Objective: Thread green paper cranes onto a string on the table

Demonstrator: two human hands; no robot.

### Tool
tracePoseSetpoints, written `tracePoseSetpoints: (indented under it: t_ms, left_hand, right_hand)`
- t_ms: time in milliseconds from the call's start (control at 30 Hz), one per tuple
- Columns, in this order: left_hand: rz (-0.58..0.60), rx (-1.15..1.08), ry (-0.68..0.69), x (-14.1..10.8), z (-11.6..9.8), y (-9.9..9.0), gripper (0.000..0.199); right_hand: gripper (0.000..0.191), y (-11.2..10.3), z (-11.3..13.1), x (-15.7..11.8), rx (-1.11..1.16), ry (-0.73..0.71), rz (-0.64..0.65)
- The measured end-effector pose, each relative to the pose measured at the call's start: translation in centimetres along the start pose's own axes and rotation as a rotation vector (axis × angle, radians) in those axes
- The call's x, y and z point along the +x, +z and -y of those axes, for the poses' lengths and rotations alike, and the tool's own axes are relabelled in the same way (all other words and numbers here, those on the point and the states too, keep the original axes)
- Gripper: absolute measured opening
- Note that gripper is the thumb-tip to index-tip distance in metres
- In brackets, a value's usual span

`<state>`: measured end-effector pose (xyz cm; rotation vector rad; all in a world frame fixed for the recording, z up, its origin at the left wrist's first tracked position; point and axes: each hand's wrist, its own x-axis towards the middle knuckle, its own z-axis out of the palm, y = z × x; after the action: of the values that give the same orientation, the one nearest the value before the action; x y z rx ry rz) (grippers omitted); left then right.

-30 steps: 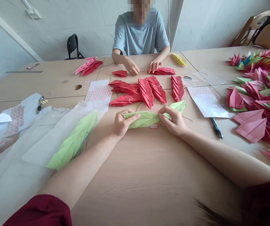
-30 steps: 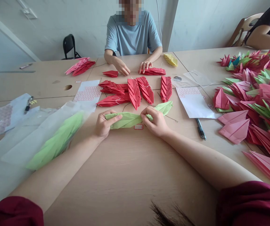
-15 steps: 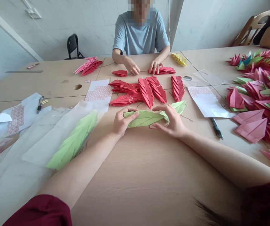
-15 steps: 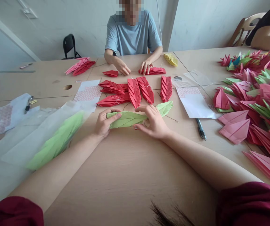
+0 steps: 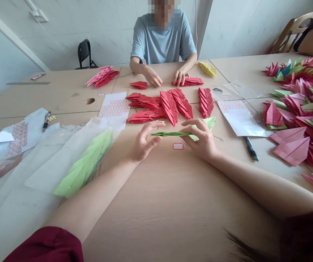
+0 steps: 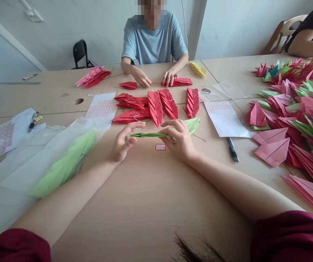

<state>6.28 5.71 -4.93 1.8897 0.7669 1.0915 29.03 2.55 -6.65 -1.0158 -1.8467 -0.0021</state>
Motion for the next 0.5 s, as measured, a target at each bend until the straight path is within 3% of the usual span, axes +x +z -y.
tracePoseSetpoints:
  t_ms: [100, 200, 333, 500]
  left_hand:
    - [-0.065, 0.175, 0.113, -0.1, 0.2, 0.3, 0.035]
    - [-0.155, 0.192, 0.060, -0.3, 0.8, 0.6, 0.022]
    - [-0.110, 0.128, -0.025, -0.5, 1.1, 0.6, 0.022]
    - [-0.101, 0.159, -0.007, -0.5, 1.1, 0.6, 0.020]
  right_hand:
    - [0.003, -0.1, 0.2, 0.2, 0.076, 0.023, 0.014]
    - [0.003, -0.1, 0.4, 0.3, 0.119, 0.020, 0.056]
    - [0.005, -0.1, 0.4, 0.3, 0.164, 0.026, 0.087]
    - [0.008, -0.3, 0.5, 0.3, 0.204, 0.020, 0.112]
